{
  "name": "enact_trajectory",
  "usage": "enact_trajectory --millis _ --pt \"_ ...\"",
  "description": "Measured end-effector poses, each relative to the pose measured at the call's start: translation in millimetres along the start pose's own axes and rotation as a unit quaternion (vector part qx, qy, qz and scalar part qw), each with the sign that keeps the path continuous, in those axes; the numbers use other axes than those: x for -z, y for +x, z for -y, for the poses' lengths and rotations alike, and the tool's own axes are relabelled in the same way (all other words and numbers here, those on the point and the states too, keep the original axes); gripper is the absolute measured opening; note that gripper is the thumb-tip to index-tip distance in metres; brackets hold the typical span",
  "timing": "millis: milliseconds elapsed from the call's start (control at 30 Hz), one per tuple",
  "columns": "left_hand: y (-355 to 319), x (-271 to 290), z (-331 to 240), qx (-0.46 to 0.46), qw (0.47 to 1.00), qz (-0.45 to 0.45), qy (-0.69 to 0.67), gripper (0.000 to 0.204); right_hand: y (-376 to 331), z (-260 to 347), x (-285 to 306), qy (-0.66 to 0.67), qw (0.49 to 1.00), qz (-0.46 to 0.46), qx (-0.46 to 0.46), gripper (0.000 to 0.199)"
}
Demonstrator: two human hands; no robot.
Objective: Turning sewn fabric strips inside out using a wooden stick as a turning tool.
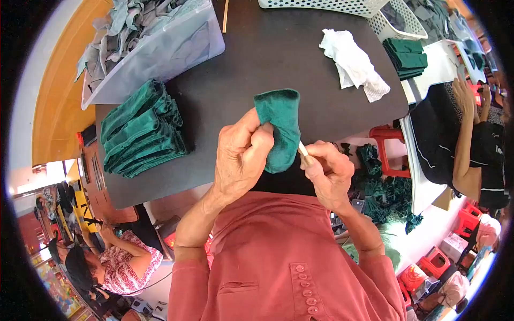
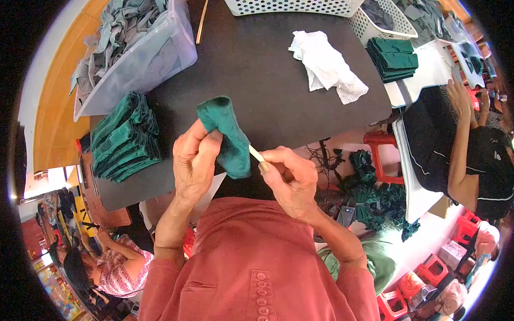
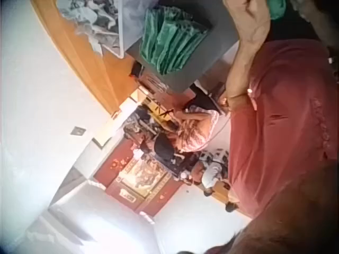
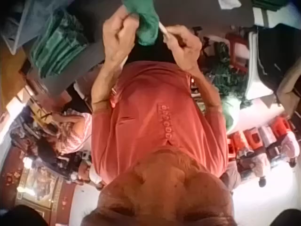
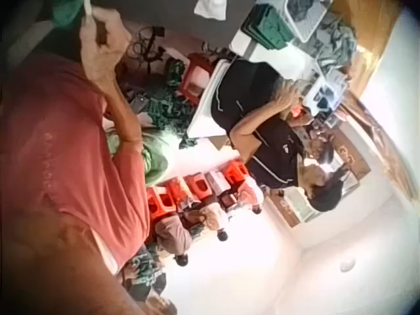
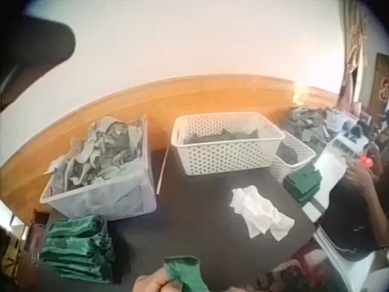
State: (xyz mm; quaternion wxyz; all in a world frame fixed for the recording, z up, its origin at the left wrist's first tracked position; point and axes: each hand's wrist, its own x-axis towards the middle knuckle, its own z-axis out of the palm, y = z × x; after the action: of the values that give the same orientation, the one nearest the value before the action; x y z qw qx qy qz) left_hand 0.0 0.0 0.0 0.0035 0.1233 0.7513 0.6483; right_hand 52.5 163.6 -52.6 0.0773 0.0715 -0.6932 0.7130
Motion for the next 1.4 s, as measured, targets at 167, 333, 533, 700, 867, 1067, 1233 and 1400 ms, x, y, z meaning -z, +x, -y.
enact_trajectory --millis 167,333,533,700,867,1067,1233,1400 --pt "-6 -2 5 -0.044 0.999 0.008 0.026 0.013 -1 4 1 -0.006 1.000 0.004 0.008 0.010" --pt "-10 0 -1 -0.015 0.996 0.022 0.081 0.006 -1 0 -1 -0.023 1.000 -0.006 -0.006 0.011" --pt "-9 2 -4 -0.045 0.992 0.006 0.120 0.009 2 6 -1 -0.074 0.997 0.001 0.029 0.013" --pt "-8 0 -8 -0.059 0.991 -0.003 0.117 0.016 3 4 -1 -0.052 0.998 -0.003 0.029 0.013" --pt "-9 2 -9 -0.030 0.996 -0.008 0.085 0.015 0 3 4 -0.061 0.997 0.024 0.033 0.010" --pt "-9 3 3 -0.122 0.981 0.013 0.147 0.019 4 4 0 -0.041 0.997 0.025 0.060 0.010" --pt "-8 0 0 -0.131 0.979 0.039 0.149 0.010 0 2 -3 0.087 0.996 -0.006 -0.020 0.011" --pt "-1 5 -8 -0.058 0.998 0.021 0.022 0.021 1 3 4 0.123 0.990 0.008 -0.071 0.009"
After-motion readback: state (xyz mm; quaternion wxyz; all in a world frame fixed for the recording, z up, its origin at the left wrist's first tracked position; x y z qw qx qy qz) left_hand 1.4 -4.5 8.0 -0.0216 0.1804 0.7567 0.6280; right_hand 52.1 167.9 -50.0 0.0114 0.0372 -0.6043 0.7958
